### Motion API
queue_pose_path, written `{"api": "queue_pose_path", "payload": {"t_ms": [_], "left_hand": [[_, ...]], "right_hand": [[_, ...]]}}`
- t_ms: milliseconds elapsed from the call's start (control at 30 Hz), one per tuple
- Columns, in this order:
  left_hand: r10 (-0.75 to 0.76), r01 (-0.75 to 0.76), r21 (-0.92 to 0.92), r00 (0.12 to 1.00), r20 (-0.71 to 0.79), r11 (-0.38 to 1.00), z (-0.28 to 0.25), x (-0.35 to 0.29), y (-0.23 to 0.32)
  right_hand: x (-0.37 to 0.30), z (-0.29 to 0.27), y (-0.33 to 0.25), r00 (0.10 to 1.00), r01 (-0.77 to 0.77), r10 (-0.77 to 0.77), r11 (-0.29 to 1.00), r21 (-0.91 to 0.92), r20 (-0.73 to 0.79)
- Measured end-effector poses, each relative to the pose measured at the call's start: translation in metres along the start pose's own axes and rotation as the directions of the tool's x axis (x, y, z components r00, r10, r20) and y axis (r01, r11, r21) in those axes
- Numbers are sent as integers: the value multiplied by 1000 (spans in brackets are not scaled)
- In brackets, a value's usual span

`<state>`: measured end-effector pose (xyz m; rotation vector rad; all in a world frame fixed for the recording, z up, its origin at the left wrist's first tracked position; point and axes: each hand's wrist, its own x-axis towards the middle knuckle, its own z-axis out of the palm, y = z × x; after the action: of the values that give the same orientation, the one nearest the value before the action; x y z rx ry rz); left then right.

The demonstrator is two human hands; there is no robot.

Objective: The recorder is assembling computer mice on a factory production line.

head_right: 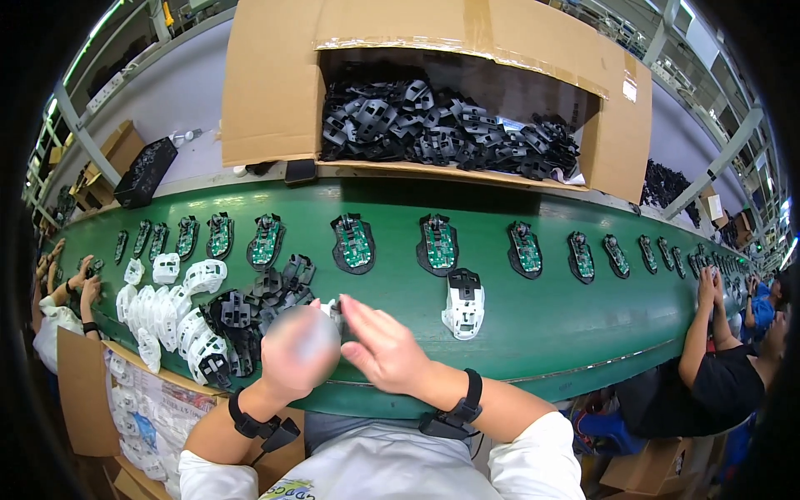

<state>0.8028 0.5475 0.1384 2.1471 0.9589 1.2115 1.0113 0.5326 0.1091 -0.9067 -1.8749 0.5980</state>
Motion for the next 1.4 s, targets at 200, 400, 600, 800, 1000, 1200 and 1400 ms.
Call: {"api": "queue_pose_path", "payload": {"t_ms": [200,400,600,800,1000,1200,1400], "left_hand": [[-94,102,-123,993,66,987,-4,-5,-12],[-80,88,-118,994,72,989,14,-4,-3],[-116,115,-113,993,-4,987,2,-4,-6],[100,-96,68,994,-48,993,-36,-1,-8],[-183,183,-13,980,-80,983,-60,-20,-14],[-130,163,117,961,-245,980,-120,8,-29],[-375,494,535,869,-322,686,-244,19,-90]], "right_hand": [[5,-4,15,998,-6,4,1000,27,62],[6,-4,22,858,-501,319,689,523,403],[7,10,8,956,-271,216,908,318,199],[4,24,3,981,-184,123,825,534,149],[26,50,-30,978,-200,158,895,399,137],[40,4,-11,846,-489,476,872,5,-240],[53,29,-36,985,156,-170,924,-349,-9]]}}
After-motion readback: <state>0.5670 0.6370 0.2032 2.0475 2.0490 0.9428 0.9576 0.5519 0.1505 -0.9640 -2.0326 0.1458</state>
